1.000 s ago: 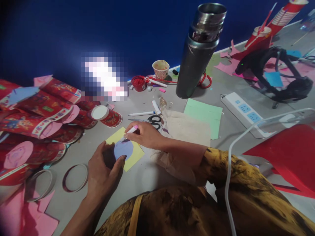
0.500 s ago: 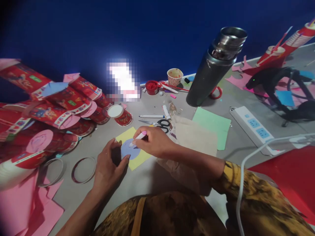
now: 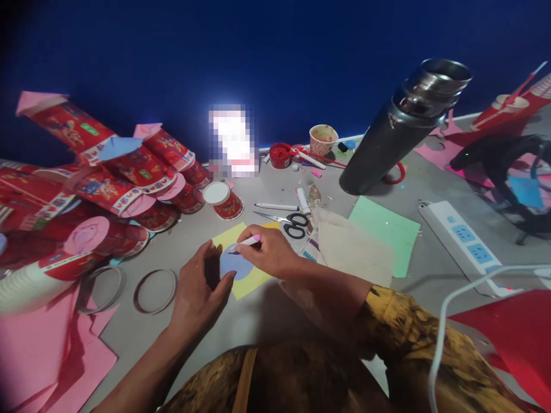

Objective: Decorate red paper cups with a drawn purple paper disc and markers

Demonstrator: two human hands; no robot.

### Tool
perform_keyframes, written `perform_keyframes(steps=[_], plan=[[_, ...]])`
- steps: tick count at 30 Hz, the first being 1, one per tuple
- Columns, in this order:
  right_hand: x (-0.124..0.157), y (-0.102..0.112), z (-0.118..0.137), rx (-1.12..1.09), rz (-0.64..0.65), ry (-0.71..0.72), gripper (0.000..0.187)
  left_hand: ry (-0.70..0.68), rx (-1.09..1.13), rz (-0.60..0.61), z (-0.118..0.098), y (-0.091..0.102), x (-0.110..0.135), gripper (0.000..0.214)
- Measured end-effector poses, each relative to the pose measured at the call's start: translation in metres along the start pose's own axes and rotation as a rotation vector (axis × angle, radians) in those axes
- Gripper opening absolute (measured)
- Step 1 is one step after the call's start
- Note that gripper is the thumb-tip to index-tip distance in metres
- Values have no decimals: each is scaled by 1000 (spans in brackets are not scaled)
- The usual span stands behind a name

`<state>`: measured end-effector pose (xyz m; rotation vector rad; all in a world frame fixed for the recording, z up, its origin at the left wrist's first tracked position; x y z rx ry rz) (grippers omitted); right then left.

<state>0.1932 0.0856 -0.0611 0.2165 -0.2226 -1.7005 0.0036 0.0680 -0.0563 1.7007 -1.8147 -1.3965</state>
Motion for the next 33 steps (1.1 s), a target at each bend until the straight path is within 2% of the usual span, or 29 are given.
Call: perform_keyframes(steps=[23, 33], plan=[[-2, -3, 8, 72, 70, 47, 13, -4, 7, -4, 0, -1, 0, 70], [-5, -10, 7, 36, 87, 43, 15, -9, 21, 4, 1, -2, 0, 71]])
Point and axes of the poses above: each hand's wrist, its own x-axis away from the middle knuckle, its own y-axis out of the back of the hand, z = x × y, the point moved 9 cm from there along -x, towards the middle knuckle, and after that the axes turned 9 degrees about -z, right-handed, at the moved point
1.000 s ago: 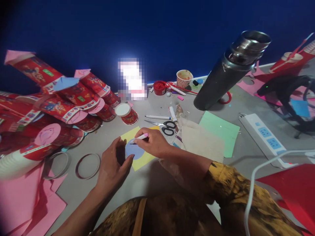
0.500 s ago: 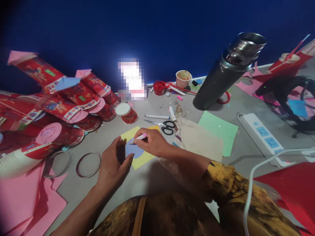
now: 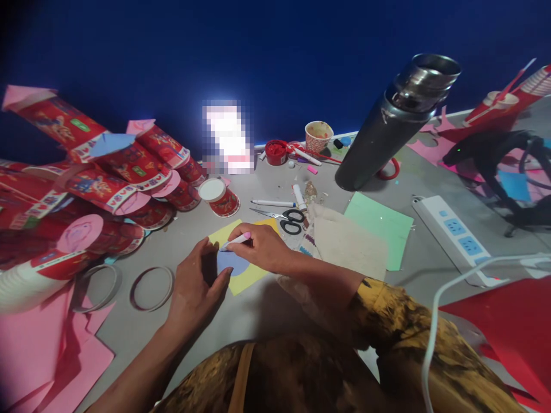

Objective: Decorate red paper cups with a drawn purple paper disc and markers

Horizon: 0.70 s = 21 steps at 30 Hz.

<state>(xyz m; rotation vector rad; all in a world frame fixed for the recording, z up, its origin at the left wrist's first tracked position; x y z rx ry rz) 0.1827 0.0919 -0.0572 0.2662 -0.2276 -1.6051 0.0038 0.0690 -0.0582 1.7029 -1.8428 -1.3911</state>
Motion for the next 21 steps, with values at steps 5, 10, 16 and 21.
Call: perform_keyframes(steps=[5, 10, 16, 21], plan=[[-1, 10, -3, 1, -73, 19, 14, 8, -12, 11, 0, 0, -1, 71], [1, 12, -3, 17, -68, 10, 12, 3, -19, 14, -2, 0, -1, 69], [1, 8, 0, 28, -54, 24, 11, 0, -20, 2, -2, 0, -1, 70], [0, 6, 1, 42, -37, 26, 11, 8, 2, 10, -1, 0, -1, 69]])
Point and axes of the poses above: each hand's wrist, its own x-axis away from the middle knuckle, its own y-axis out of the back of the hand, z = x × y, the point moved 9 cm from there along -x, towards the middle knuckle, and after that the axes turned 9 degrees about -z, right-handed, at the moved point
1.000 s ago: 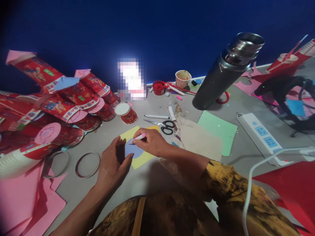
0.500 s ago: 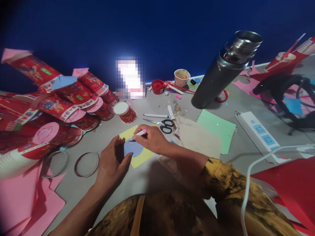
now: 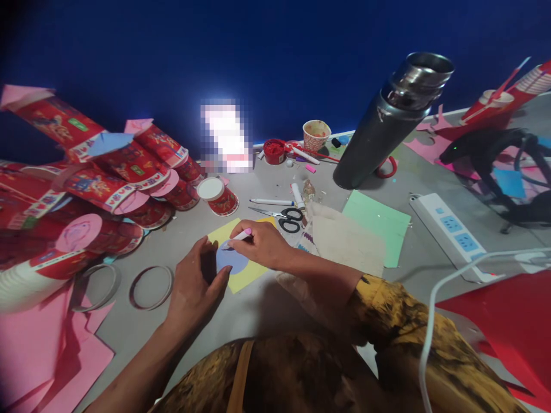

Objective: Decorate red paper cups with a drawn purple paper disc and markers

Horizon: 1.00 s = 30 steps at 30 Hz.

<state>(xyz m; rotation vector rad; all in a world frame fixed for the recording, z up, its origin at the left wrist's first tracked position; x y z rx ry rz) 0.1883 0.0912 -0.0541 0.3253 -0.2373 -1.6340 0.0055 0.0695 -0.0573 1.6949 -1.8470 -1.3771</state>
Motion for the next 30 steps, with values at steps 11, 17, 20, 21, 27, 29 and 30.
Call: perform_keyframes(steps=[11, 17, 20, 21, 27, 29, 30], plan=[[-3, -2, 3, -50, 11, 14, 13, -21, -24, -13, 0, 1, 1, 71], [0, 4, -1, -34, -27, 3, 10, -42, -20, -18, -2, 1, 0, 70], [1, 2, -1, -25, 1, -9, 12, -33, -11, -16, -2, 1, 0, 70], [1, 1, 0, -21, 9, -11, 12, -26, -11, -14, -2, 1, 0, 70], [0, -4, 2, 2, 35, -20, 12, -12, -10, -2, 0, 0, 0, 70], [-1, -5, 3, -9, 40, -7, 12, -20, -15, -3, 0, 0, 1, 71], [-2, -4, 3, -19, 30, 4, 12, -26, -17, -4, 0, 1, 1, 72]])
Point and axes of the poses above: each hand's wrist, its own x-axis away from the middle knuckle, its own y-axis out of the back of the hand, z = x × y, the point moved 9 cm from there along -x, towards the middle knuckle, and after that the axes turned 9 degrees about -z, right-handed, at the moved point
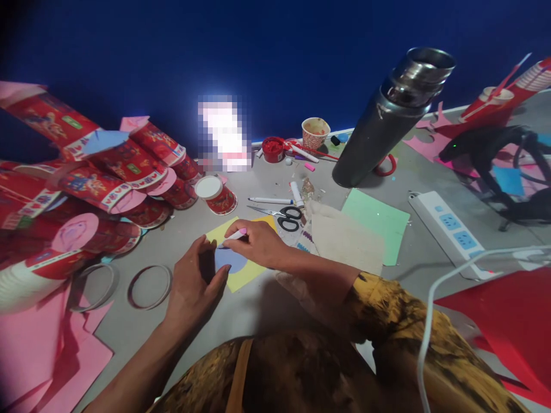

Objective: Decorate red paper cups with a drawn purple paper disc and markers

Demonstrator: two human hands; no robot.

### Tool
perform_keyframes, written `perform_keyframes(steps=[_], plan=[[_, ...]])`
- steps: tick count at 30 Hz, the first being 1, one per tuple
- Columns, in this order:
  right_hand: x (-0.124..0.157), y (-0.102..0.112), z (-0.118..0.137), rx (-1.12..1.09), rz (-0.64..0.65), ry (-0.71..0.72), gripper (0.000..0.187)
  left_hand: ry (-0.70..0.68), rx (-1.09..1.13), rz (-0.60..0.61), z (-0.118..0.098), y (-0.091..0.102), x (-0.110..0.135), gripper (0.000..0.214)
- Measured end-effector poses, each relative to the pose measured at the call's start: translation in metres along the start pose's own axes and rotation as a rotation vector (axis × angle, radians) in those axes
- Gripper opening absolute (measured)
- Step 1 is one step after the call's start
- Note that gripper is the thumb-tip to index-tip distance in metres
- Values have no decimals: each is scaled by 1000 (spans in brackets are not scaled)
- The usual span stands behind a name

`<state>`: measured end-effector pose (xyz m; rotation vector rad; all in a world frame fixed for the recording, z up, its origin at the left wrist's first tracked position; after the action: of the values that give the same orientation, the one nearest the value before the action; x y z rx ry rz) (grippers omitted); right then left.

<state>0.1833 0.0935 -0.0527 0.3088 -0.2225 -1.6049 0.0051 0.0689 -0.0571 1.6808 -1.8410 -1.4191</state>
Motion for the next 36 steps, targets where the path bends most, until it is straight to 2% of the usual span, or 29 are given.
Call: perform_keyframes(steps=[5, 11, 17, 20, 22, 24, 26, 29, 33, 36], plan=[[0, 10, -2, -23, -86, 25, 11, -12, -6, -2, -2, 0, -1, 70], [3, 10, -4, -2, -55, -5, 12, -13, -7, -9, -2, 0, 1, 72], [2, 20, -6, -36, -126, -1, 14, 66, 45, -45, 2, 7, -1, 69], [1, 27, -6, -98, -140, -58, 16, 60, 39, -40, -1, 16, -1, 47], [1, 35, -3, -172, -142, -132, 18, -38, 11, -6, -12, 22, 1, 26], [5, 45, 4, -214, -147, -183, 20, -156, -8, 10, -25, 27, 8, 18], [11, 52, 16, -178, -133, -155, 23, -229, -19, 8, -35, 30, 17, 23], [25, 54, 25, -113, -152, -69, 18, -273, -46, 34, -42, 22, 31, 39], [42, 37, 11, -11, -186, 0, 15, -280, -91, 99, -45, 5, 46, 48], [48, 20, 10, 103, -155, 202, 14, -295, -108, 94, -45, 2, 52, 50]])
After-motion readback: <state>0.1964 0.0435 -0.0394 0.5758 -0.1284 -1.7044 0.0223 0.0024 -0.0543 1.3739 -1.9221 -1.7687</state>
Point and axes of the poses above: each hand's wrist, its own x-axis away from the middle knuckle, its own y-axis out of the back of the hand, z = x × y, the point moved 9 cm from there along -x, towards the middle knuckle, and after that the axes turned 9 degrees about -z, right-handed, at the moved point
